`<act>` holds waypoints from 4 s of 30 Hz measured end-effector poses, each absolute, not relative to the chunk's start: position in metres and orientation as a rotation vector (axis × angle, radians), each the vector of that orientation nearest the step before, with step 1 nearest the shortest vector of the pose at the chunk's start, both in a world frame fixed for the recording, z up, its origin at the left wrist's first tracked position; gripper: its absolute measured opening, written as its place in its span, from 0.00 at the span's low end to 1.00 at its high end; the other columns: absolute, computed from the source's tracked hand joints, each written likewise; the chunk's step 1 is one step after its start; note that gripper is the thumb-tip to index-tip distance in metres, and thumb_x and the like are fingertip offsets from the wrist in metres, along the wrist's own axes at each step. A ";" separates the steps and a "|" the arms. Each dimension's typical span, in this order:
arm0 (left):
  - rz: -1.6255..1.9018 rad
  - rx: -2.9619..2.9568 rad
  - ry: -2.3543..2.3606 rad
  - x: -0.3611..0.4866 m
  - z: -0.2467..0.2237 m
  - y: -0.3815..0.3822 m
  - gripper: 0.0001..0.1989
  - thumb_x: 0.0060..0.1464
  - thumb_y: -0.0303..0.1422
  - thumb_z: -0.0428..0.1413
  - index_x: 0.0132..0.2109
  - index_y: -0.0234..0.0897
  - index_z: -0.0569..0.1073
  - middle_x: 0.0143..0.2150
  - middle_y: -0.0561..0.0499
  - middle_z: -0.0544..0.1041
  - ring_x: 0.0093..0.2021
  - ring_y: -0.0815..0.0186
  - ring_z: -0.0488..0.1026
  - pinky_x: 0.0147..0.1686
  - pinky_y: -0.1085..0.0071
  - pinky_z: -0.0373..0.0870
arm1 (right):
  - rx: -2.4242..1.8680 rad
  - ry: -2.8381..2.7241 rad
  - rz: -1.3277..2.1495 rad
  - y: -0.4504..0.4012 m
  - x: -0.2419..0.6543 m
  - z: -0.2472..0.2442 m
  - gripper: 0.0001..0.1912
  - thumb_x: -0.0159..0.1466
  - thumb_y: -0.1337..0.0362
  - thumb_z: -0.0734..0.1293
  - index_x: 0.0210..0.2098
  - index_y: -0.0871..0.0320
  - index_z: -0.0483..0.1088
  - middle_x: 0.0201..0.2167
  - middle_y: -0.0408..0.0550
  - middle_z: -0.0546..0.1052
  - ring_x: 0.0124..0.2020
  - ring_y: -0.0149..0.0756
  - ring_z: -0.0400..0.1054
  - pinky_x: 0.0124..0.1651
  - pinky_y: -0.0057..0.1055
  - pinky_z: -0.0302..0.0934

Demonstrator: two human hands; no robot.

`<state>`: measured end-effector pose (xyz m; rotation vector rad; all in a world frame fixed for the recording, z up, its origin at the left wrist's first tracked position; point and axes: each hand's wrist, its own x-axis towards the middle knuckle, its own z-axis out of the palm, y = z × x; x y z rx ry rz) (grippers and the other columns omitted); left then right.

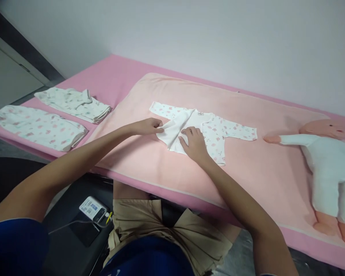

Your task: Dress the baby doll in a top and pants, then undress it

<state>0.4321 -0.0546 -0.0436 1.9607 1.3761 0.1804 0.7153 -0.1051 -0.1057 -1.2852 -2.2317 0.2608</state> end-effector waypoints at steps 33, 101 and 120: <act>0.080 2.153 1.242 0.503 -0.053 0.110 0.25 0.54 0.55 0.64 0.49 0.43 0.81 0.50 0.45 0.84 0.44 0.54 0.80 0.38 0.64 0.70 | -1.037 -2.367 0.461 -0.120 0.702 -0.110 0.21 0.81 0.59 0.64 0.70 0.52 0.73 0.71 0.59 0.72 0.73 0.52 0.67 0.74 0.54 0.65; 0.247 2.291 1.544 0.660 -0.077 0.037 0.16 0.62 0.46 0.58 0.38 0.38 0.80 0.43 0.40 0.87 0.53 0.45 0.82 0.74 0.46 0.58 | -1.882 -2.477 0.232 -0.171 0.785 -0.060 0.22 0.81 0.47 0.62 0.49 0.60 0.77 0.48 0.61 0.84 0.48 0.52 0.81 0.46 0.42 0.69; 0.189 2.013 1.514 0.666 -0.040 0.069 0.12 0.62 0.41 0.59 0.37 0.37 0.79 0.38 0.40 0.88 0.45 0.52 0.85 0.53 0.61 0.76 | -1.377 -1.661 1.261 -0.152 0.839 -0.049 0.17 0.69 0.49 0.71 0.39 0.52 0.63 0.33 0.39 0.74 0.36 0.36 0.75 0.42 0.31 0.65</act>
